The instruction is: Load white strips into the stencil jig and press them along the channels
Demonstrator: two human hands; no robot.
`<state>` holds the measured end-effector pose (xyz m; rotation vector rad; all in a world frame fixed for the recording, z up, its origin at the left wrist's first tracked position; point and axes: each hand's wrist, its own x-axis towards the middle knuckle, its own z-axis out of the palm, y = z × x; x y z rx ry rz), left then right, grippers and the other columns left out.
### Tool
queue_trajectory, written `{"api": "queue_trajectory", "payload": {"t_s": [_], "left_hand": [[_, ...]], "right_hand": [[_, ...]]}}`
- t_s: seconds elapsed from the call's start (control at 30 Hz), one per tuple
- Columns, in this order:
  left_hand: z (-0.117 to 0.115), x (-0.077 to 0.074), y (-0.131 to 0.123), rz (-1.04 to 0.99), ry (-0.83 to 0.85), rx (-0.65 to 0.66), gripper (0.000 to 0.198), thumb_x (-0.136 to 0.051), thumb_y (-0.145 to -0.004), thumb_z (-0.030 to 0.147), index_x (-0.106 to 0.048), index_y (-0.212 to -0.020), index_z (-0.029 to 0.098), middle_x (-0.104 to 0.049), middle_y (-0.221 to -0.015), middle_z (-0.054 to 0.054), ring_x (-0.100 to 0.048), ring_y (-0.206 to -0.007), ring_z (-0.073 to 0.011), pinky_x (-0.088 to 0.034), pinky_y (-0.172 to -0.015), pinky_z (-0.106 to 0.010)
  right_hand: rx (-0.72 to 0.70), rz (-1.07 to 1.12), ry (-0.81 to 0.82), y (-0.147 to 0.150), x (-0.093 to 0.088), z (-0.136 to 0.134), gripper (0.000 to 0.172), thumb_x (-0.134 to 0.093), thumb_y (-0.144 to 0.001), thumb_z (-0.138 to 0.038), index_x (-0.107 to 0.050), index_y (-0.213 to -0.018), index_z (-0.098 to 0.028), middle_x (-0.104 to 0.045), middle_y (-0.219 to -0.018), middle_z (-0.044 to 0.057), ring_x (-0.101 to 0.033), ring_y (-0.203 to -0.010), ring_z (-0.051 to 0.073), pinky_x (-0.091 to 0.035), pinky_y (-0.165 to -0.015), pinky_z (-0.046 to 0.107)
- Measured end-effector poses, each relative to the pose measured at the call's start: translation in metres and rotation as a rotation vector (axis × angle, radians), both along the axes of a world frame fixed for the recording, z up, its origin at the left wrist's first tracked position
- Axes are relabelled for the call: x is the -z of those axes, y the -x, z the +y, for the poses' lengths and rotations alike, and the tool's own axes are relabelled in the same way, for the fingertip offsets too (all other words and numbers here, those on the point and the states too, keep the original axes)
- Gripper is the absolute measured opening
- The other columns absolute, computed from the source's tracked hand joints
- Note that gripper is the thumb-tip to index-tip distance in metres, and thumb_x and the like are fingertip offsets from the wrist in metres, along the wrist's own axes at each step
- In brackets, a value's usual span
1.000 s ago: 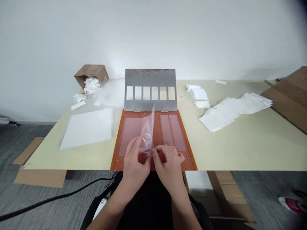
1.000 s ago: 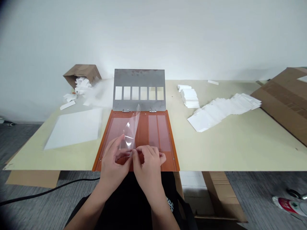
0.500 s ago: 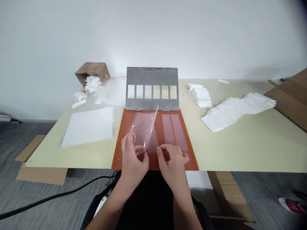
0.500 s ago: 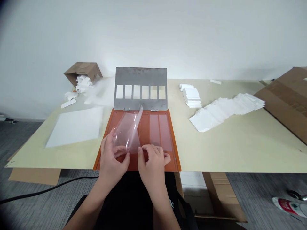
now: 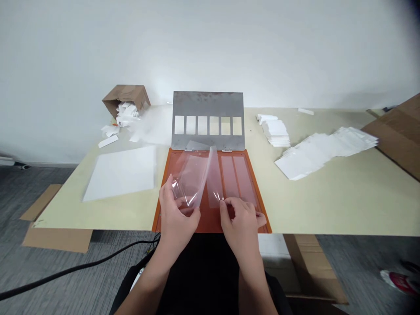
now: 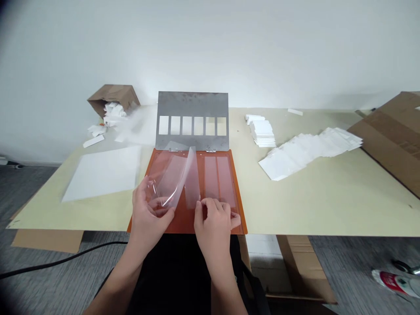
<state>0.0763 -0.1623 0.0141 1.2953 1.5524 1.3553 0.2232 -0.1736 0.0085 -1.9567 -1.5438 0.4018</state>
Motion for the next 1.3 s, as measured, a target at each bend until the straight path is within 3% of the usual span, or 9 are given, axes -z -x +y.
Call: {"api": "queue_trajectory", "payload": {"t_s": [0.43, 0.6, 0.73, 1.3], "left_hand": [[0.004, 0.001, 0.003, -0.015, -0.015, -0.072, 0.091, -0.074, -0.069, 0.015, -0.028, -0.146, 0.032, -0.029, -0.144, -0.012, -0.07, -0.089, -0.0135, -0.064, -0.068, -0.025], [0.003, 0.0, 0.004, -0.038, -0.042, -0.052, 0.09, -0.074, -0.071, 0.018, -0.028, -0.146, 0.033, -0.029, -0.143, -0.012, -0.07, -0.09, -0.0137, -0.065, -0.069, -0.027], [0.0, -0.001, 0.002, -0.05, -0.067, -0.033, 0.088, -0.074, -0.072, 0.018, -0.029, -0.146, 0.035, -0.03, -0.142, -0.011, -0.07, -0.088, -0.0129, -0.065, -0.072, -0.028], [-0.004, -0.005, 0.001, -0.056, -0.097, -0.029, 0.085, -0.076, -0.075, 0.023, -0.031, -0.146, 0.035, -0.032, -0.142, -0.01, -0.071, -0.089, -0.0133, -0.064, -0.078, -0.03]], "right_hand": [[0.043, -0.143, 0.018, 0.0, 0.004, -0.002, 0.026, -0.049, -0.091, -0.032, -0.061, -0.071, -0.021, -0.071, -0.08, 0.003, -0.049, -0.08, 0.023, -0.018, -0.077, 0.039], [0.074, -0.204, -0.046, 0.002, 0.006, -0.001, 0.017, -0.052, -0.09, -0.03, -0.066, -0.088, -0.021, -0.069, -0.086, 0.005, -0.05, -0.085, 0.024, -0.019, -0.076, 0.038], [0.037, -0.264, -0.074, 0.002, 0.01, -0.001, 0.022, -0.052, -0.093, -0.03, -0.071, -0.104, -0.027, -0.067, -0.097, 0.007, -0.048, -0.088, 0.024, -0.019, -0.077, 0.039], [0.025, -0.304, -0.083, 0.006, 0.015, 0.006, 0.027, -0.05, -0.096, -0.033, -0.074, -0.106, -0.028, -0.064, -0.096, 0.008, -0.044, -0.087, 0.023, -0.02, -0.078, 0.04]]}}
